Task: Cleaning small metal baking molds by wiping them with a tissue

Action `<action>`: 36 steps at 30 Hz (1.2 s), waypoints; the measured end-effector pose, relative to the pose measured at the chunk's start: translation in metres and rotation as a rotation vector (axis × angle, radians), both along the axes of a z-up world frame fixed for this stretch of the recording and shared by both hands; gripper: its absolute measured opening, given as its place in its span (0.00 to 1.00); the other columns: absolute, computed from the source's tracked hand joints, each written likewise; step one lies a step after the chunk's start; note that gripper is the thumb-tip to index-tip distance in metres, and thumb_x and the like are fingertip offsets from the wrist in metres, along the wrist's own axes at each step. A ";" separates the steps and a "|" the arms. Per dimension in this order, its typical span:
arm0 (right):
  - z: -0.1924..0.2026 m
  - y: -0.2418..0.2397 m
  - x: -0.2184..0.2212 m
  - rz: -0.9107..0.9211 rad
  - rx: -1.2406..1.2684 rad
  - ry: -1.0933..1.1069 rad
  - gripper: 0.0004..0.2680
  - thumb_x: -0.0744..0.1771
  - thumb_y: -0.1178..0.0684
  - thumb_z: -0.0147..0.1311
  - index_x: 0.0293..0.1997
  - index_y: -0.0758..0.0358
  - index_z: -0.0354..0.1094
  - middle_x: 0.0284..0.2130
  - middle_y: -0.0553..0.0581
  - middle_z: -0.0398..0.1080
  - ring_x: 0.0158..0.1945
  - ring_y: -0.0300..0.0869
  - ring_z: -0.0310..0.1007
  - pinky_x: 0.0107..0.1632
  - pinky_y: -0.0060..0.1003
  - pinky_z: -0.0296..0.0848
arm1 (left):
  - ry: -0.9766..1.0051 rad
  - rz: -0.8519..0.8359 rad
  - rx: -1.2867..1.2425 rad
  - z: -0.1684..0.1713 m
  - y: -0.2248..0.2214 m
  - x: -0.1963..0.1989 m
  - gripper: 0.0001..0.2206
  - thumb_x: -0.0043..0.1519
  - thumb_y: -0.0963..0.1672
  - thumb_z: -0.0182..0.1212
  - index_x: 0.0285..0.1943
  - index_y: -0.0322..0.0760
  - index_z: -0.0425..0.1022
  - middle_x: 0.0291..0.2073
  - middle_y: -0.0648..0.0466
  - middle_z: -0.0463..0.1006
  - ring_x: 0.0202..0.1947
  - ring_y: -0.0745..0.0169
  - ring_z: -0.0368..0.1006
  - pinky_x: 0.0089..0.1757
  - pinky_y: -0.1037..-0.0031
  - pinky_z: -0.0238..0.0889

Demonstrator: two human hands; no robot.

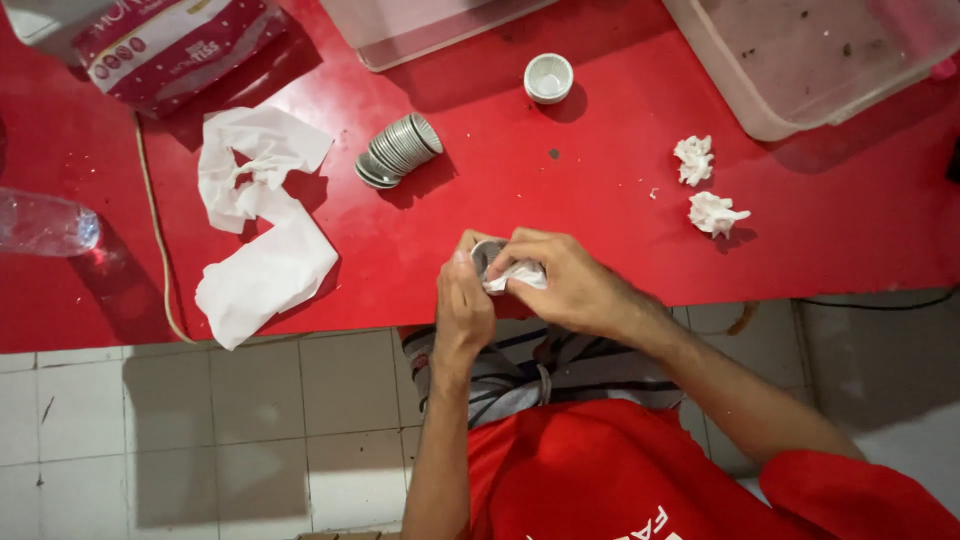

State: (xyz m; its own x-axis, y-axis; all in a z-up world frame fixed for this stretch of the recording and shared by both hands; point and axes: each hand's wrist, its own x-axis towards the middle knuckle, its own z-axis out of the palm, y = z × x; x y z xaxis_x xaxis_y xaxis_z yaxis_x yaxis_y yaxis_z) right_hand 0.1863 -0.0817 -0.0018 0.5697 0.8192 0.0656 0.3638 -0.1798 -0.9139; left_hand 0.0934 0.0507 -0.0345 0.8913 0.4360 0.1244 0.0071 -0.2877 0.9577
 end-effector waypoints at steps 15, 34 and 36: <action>-0.011 -0.005 -0.003 -0.127 -0.042 -0.268 0.08 0.61 0.65 0.61 0.40 0.57 0.75 0.33 0.57 0.73 0.36 0.54 0.77 0.38 0.43 0.75 | 0.100 0.001 0.261 0.012 -0.006 0.002 0.19 0.71 0.46 0.26 0.37 0.43 0.67 0.20 0.46 0.73 0.22 0.40 0.71 0.30 0.60 0.67; -0.030 0.014 -0.030 -0.412 0.185 0.055 0.08 0.61 0.62 0.63 0.40 0.56 0.80 0.32 0.54 0.78 0.36 0.42 0.79 0.35 0.34 0.74 | 0.093 0.021 0.145 0.002 -0.006 -0.003 0.21 0.71 0.47 0.25 0.39 0.39 0.69 0.24 0.40 0.74 0.24 0.36 0.70 0.31 0.59 0.66; -0.041 0.013 -0.038 -0.319 0.247 0.315 0.08 0.61 0.65 0.60 0.41 0.64 0.79 0.31 0.55 0.75 0.37 0.35 0.68 0.38 0.33 0.70 | 0.073 0.030 0.125 -0.002 -0.005 -0.006 0.22 0.71 0.47 0.24 0.39 0.38 0.70 0.23 0.40 0.73 0.24 0.38 0.70 0.31 0.58 0.66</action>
State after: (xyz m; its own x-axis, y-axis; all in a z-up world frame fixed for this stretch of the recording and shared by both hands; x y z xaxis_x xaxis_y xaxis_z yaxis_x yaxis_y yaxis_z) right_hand 0.1479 -0.0688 -0.0424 0.8122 0.5830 0.0205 0.0262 -0.0013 -0.9997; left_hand 0.0878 0.0453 -0.0367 0.8870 0.4475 0.1144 0.0857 -0.4029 0.9112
